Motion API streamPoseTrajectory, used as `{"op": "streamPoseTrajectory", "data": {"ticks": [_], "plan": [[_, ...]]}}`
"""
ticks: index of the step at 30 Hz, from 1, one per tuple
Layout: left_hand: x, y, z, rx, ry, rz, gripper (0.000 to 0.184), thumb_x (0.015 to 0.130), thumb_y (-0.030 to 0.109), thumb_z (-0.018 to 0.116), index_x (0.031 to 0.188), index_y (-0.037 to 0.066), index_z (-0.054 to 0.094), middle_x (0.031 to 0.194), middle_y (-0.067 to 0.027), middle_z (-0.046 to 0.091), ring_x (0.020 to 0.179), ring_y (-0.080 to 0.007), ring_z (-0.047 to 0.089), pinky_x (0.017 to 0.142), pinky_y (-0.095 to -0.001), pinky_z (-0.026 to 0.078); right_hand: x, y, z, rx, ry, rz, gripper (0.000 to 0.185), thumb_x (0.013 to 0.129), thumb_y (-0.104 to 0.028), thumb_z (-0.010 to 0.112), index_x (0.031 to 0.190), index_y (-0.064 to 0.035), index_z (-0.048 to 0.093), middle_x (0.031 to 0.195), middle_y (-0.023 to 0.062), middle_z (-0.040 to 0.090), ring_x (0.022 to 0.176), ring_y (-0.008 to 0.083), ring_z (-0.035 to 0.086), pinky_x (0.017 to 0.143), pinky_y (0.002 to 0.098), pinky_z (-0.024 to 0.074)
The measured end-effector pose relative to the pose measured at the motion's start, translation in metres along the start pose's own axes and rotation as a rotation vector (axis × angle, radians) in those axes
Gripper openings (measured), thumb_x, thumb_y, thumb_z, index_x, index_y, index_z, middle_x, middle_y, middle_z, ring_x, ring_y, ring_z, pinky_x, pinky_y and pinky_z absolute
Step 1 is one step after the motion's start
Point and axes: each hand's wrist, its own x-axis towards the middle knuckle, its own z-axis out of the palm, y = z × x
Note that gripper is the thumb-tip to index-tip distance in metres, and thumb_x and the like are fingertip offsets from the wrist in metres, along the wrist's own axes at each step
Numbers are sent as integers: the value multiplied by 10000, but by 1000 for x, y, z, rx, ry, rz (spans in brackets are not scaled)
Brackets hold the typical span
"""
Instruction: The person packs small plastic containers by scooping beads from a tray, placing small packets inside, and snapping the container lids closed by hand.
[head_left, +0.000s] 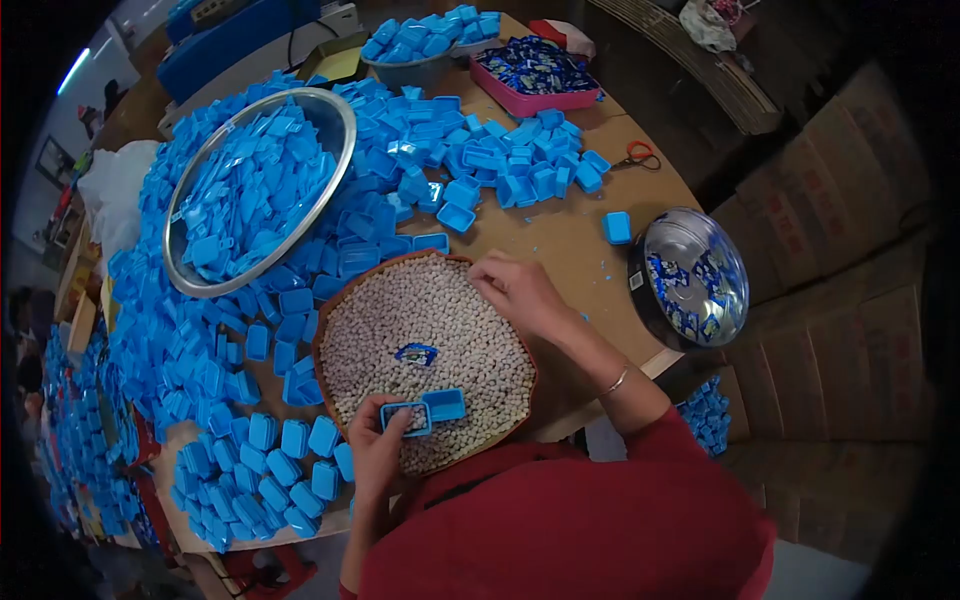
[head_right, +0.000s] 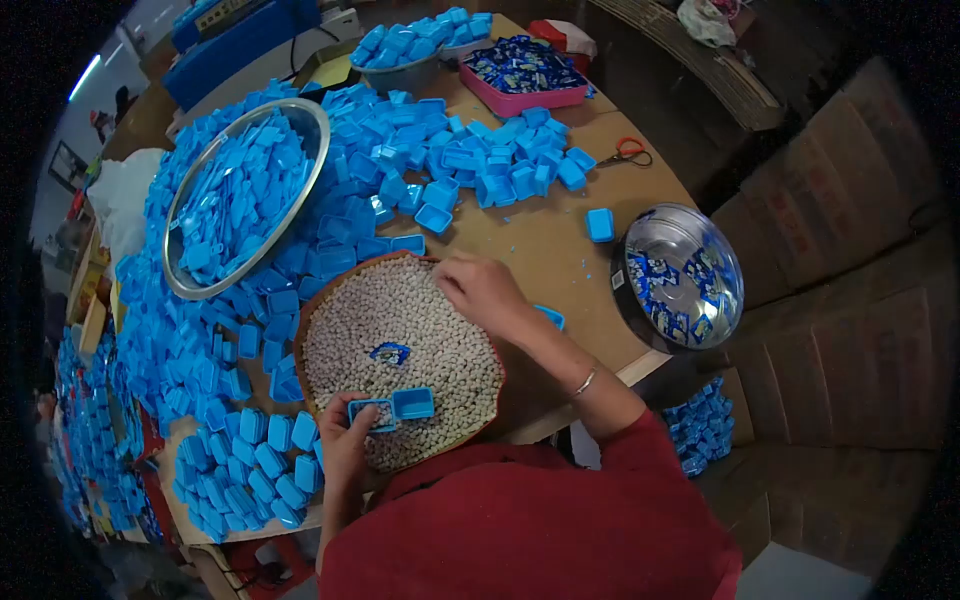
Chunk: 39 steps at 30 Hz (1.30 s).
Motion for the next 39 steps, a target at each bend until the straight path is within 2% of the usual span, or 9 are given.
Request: {"op": "streamPoseTrajectory", "data": {"ticks": [5, 8, 12, 15, 17, 19, 31, 34, 39], "plan": [[14, 2, 12, 825, 87, 634, 116, 828, -6, 604, 939, 26, 589, 837, -153, 584, 689, -302, 582, 604, -356, 448, -8, 8, 9, -25, 57, -103, 84, 790, -40, 645, 870, -41, 620, 820, 108, 612, 705, 284, 618, 615, 353, 488], [19, 2, 6, 852, 115, 678, 109, 834, -4, 597, 940, 21, 587, 824, -144, 587, 692, -256, 594, 593, -333, 451, -3, 29, -9, -83, 104, 20, 72, 786, -39, 642, 856, -40, 624, 801, 111, 614, 711, 288, 621, 618, 357, 489], [19, -1, -6, 84, 69, 83, 131, 856, -12, 580, 975, 41, 592, 828, -26, 603, 727, -107, 582, 578, -275, 460, 30, 103, -43, -275, 343, 122, 125, 774, -57, 640, 899, -58, 651, 823, 138, 624, 759, 324, 621, 655, 384, 499], [23, -8, -15, -3, 36, -31, 158, 912, 71, 539, 1061, 51, 588, 917, -19, 606, 805, -90, 581, 636, -254, 489, 61, 198, -76, -662, 643, 114, 178, 778, -105, 591, 932, -27, 632, 863, 207, 614, 866, 393, 591, 765, 477, 485], [9, 3, -15, -154, 61, -100, 192, 932, 105, 519, 1104, 48, 581, 969, -34, 611, 864, -104, 594, 692, -265, 514, 74, 212, -97, -645, 297, 626, 222, 772, -111, 582, 956, 12, 598, 950, 238, 630, 894, 408, 604, 786, 506, 485], [5, 17, -11, -251, 57, -116, 218, 941, 116, 509, 1138, 46, 572, 1022, -47, 616, 917, -127, 607, 754, -286, 531, 71, 257, -90, -760, 160, 555, 252, 762, -122, 591, 972, 17, 590, 965, 253, 639, 907, 427, 614, 754, 512, 507], [12, 4, -10, 305, 54, 152, 192, 923, 82, 555, 1095, 4, 586, 918, -15, 620, 824, -62, 554, 711, -228, 467, -5, 126, -63, -621, 120, 475, 512, 737, -198, 680, 1196, -40, 517, 1054, 212, 630, 922, 396, 617, 748, 476, 498], [12, 11, -9, -29, 23, -58, 202, 933, 106, 535, 1111, 25, 583, 967, -23, 622, 863, -92, 580, 727, -261, 498, -15, 65, -57, -408, 59, 525, 468, 764, -178, 663, 1191, -51, 521, 1128, 206, 602, 981, 370, 610, 772, 455, 496], [16, 1, -22, -394, -33, -248, 229, 946, 138, 508, 1154, 53, 553, 1043, -65, 625, 953, -161, 622, 782, -339, 540, -33, -4, -18, -137, -8, 79, 441, 766, -127, 665, 1179, -29, 544, 1101, 194, 590, 1026, 377, 581, 827, 415, 487]]}}
